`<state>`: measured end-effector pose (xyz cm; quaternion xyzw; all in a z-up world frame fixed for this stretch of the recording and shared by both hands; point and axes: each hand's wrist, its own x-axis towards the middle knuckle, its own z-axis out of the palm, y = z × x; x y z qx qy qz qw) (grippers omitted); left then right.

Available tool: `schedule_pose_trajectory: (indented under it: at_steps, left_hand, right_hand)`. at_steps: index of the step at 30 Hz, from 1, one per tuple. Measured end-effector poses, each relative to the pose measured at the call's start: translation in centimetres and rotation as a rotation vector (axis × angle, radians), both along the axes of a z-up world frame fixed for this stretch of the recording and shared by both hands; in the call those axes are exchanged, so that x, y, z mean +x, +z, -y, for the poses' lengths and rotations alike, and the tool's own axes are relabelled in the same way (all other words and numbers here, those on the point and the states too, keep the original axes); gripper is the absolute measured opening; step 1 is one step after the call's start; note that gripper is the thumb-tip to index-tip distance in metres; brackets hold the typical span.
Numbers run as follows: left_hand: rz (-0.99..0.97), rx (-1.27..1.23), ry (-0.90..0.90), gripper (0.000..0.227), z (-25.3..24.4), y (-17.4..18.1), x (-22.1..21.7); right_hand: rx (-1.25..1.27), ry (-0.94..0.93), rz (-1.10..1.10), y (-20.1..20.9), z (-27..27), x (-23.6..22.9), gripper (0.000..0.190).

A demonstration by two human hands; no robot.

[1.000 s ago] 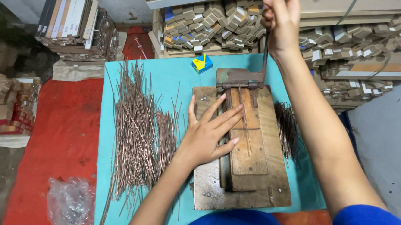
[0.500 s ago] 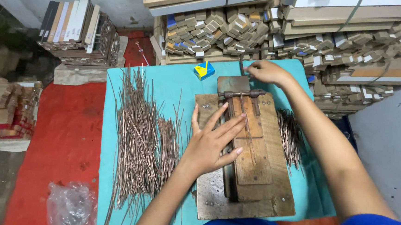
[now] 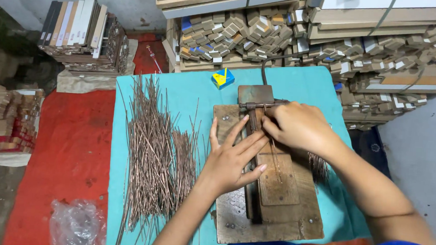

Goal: Manually processing thin metal rods by placing them individually into a wooden jig and pulling a lever.

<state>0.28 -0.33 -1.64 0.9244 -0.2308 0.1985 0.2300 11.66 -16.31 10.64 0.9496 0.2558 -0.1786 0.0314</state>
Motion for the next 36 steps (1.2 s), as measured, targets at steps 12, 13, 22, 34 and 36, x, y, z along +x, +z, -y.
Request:
schedule_pose_trajectory:
  at_steps: [12, 13, 22, 34, 36]
  left_hand:
    - [-0.008, -0.008, 0.013, 0.062, 0.2, 0.7, -0.4]
    - [-0.008, -0.007, 0.017, 0.062, 0.2, 1.0, -0.6]
    - [-0.044, -0.006, 0.016, 0.063, 0.1, 1.4, -1.1]
    - [-0.189, 0.110, 0.560, 0.060, -9.2, 0.2, -4.0]
    - [-0.345, 0.130, 0.744, 0.065, -10.7, -1.2, -4.6]
  right_hand:
    - [0.075, -0.055, 0.399, -3.8, -1.9, 6.3, 0.049]
    - [0.077, -0.052, 0.398, -3.9, -1.7, 6.9, 0.049]
    - [0.488, -0.012, 0.864, -1.9, 4.5, 6.4, 0.032]
    - [0.691, -0.373, 0.352, -12.9, 16.0, 0.7, 0.044]
    - [0.473, -0.381, 0.252, -16.6, 17.1, 0.6, 0.041]
